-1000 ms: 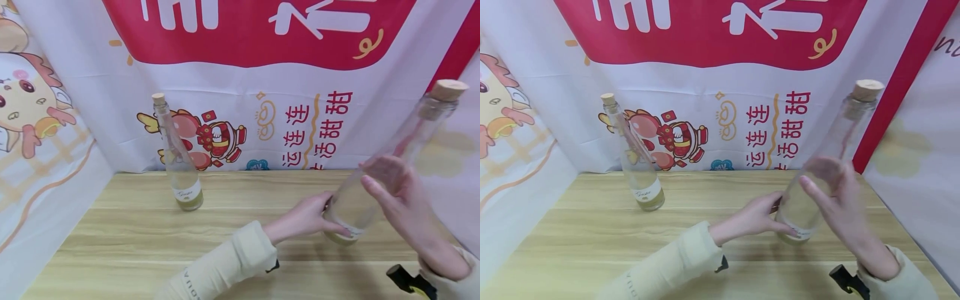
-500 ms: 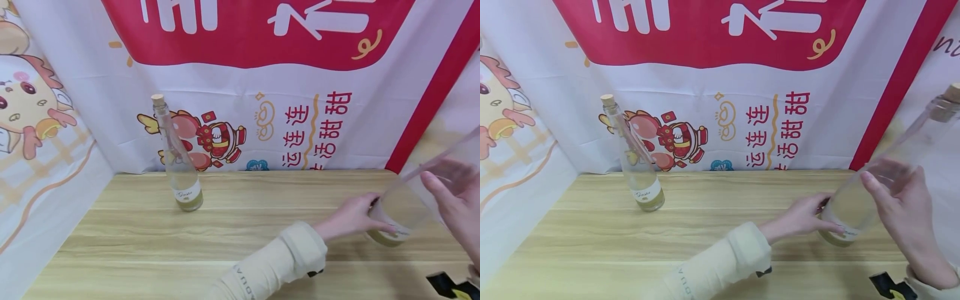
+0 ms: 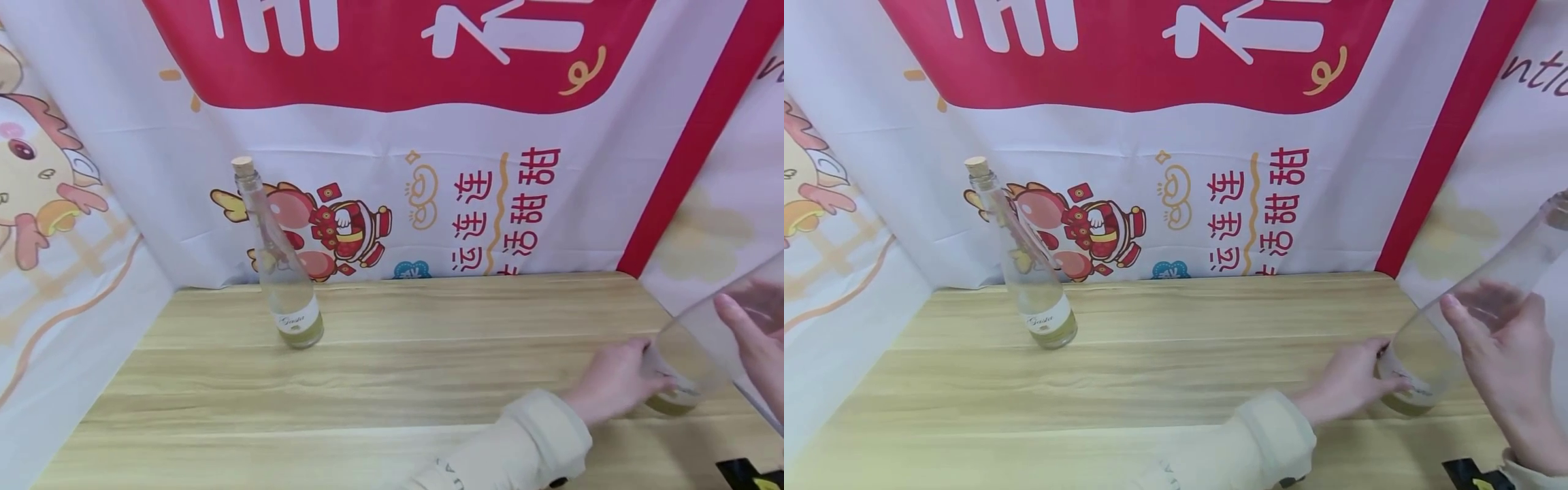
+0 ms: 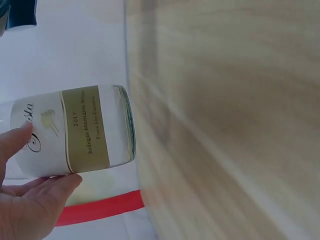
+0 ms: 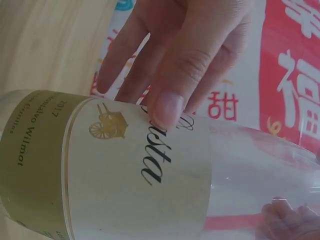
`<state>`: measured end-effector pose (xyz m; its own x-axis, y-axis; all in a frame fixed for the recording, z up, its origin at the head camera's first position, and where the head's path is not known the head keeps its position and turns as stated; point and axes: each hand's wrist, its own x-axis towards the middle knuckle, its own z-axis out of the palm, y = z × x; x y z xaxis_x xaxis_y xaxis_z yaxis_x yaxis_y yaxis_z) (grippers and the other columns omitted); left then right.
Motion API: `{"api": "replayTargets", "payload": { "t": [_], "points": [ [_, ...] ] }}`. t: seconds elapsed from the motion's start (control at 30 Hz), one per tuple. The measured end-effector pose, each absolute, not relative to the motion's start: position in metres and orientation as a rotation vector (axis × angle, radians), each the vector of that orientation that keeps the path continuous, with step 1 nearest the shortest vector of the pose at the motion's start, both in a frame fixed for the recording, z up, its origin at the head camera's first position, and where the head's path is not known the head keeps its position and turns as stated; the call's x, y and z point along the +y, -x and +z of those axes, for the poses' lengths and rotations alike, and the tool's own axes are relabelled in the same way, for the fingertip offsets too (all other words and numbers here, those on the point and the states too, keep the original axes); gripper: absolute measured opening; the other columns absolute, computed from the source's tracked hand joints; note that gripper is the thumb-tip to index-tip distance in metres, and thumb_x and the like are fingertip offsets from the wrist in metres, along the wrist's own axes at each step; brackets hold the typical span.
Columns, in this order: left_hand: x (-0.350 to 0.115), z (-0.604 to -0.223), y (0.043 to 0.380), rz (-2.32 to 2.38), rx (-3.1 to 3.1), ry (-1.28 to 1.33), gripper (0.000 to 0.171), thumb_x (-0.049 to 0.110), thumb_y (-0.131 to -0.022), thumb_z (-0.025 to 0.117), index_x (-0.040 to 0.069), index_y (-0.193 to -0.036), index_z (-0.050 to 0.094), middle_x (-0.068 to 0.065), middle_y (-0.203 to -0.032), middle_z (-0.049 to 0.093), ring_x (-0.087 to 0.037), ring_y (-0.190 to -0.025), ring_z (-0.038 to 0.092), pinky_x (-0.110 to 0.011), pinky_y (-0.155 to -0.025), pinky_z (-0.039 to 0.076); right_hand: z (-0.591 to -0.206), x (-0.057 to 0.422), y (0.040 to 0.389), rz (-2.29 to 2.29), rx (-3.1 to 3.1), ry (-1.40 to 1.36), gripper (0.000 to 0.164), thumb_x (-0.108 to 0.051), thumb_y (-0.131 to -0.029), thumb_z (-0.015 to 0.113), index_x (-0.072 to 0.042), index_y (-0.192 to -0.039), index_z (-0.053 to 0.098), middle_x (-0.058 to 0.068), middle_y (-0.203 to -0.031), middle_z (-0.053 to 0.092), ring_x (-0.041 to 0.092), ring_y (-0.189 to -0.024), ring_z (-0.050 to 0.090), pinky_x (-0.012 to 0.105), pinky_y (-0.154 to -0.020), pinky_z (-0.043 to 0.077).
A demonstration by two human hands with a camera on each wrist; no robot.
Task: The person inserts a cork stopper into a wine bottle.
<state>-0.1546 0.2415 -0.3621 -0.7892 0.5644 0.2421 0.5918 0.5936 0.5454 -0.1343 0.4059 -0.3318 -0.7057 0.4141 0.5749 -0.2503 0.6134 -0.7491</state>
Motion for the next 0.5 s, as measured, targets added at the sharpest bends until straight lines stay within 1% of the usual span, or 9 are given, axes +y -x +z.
{"api": "replayTargets", "payload": {
  "t": [0.03, 0.1, 0.17, 0.27, 0.33, 0.43, 0.5],
  "points": [
    [0.243, -0.364, 0.153, -0.948, -2.770, 0.986, 0.035, 0.043, -0.078, 0.071, 0.027, -0.107, 0.059, 0.022, -0.088, 0.059, 0.012, -0.071, 0.046, -0.002, -0.061, 0.033, -0.330, 0.399, 0.132, 1.115, -2.072, 0.149, 0.037, -0.004, -0.092, 0.054, -0.022, -0.123, 0.048, -0.028, -0.099, 0.055, -0.012, -0.091, 0.050, 0.002, -0.085, 0.035],
    [0.245, -0.368, 0.152, -0.941, -2.784, 0.958, 0.031, 0.043, -0.078, 0.070, 0.028, -0.103, 0.059, 0.023, -0.085, 0.058, 0.011, -0.069, 0.045, -0.003, -0.059, 0.033, -0.323, 0.383, 0.126, 1.153, -2.054, 0.199, 0.036, -0.003, -0.092, 0.052, -0.026, -0.119, 0.046, -0.030, -0.095, 0.053, -0.014, -0.088, 0.048, 0.001, -0.086, 0.034],
    [0.246, -0.372, 0.152, -0.964, -2.804, 0.955, 0.029, 0.043, -0.078, 0.070, 0.028, -0.100, 0.059, 0.022, -0.081, 0.057, 0.010, -0.066, 0.044, -0.004, -0.056, 0.032, -0.321, 0.372, 0.125, 1.168, -2.028, 0.251, 0.036, -0.003, -0.092, 0.052, -0.028, -0.116, 0.045, -0.031, -0.092, 0.052, -0.015, -0.086, 0.047, 0.001, -0.086, 0.034],
    [0.244, -0.377, 0.154, -0.991, -2.833, 1.005, 0.024, 0.042, -0.079, 0.069, 0.026, -0.093, 0.057, 0.020, -0.070, 0.051, 0.008, -0.060, 0.041, -0.006, -0.051, 0.031, -0.325, 0.368, 0.127, 1.161, -1.987, 0.280, 0.036, -0.001, -0.090, 0.054, -0.027, -0.113, 0.045, -0.029, -0.089, 0.052, -0.014, -0.084, 0.048, 0.002, -0.084, 0.037],
    [0.243, -0.379, 0.156, -1.007, -2.848, 1.056, 0.023, 0.042, -0.080, 0.068, 0.026, -0.090, 0.055, 0.018, -0.067, 0.048, 0.006, -0.058, 0.040, -0.007, -0.049, 0.030, -0.331, 0.373, 0.130, 1.165, -1.976, 0.279, 0.037, 0.000, -0.089, 0.055, -0.027, -0.113, 0.046, -0.029, -0.088, 0.053, -0.014, -0.083, 0.049, 0.003, -0.083, 0.038],
    [0.242, -0.382, 0.158, -0.960, -2.858, 1.135, 0.024, 0.042, -0.081, 0.067, 0.026, -0.092, 0.053, 0.018, -0.067, 0.046, 0.007, -0.060, 0.040, -0.005, -0.051, 0.030, -0.340, 0.385, 0.133, 1.152, -2.009, 0.283, 0.037, -0.003, -0.091, 0.054, -0.022, -0.121, 0.045, -0.030, -0.092, 0.051, -0.014, -0.087, 0.048, 0.003, -0.086, 0.036],
    [0.242, -0.382, 0.158, -0.945, -2.866, 1.162, 0.025, 0.042, -0.081, 0.067, 0.026, -0.094, 0.053, 0.019, -0.070, 0.047, 0.008, -0.063, 0.041, -0.004, -0.055, 0.030, -0.348, 0.395, 0.135, 1.195, -1.983, 0.250, 0.037, -0.002, -0.090, 0.056, -0.016, -0.123, 0.047, -0.029, -0.094, 0.053, -0.013, -0.088, 0.050, 0.003, -0.085, 0.037]
  ]
}}
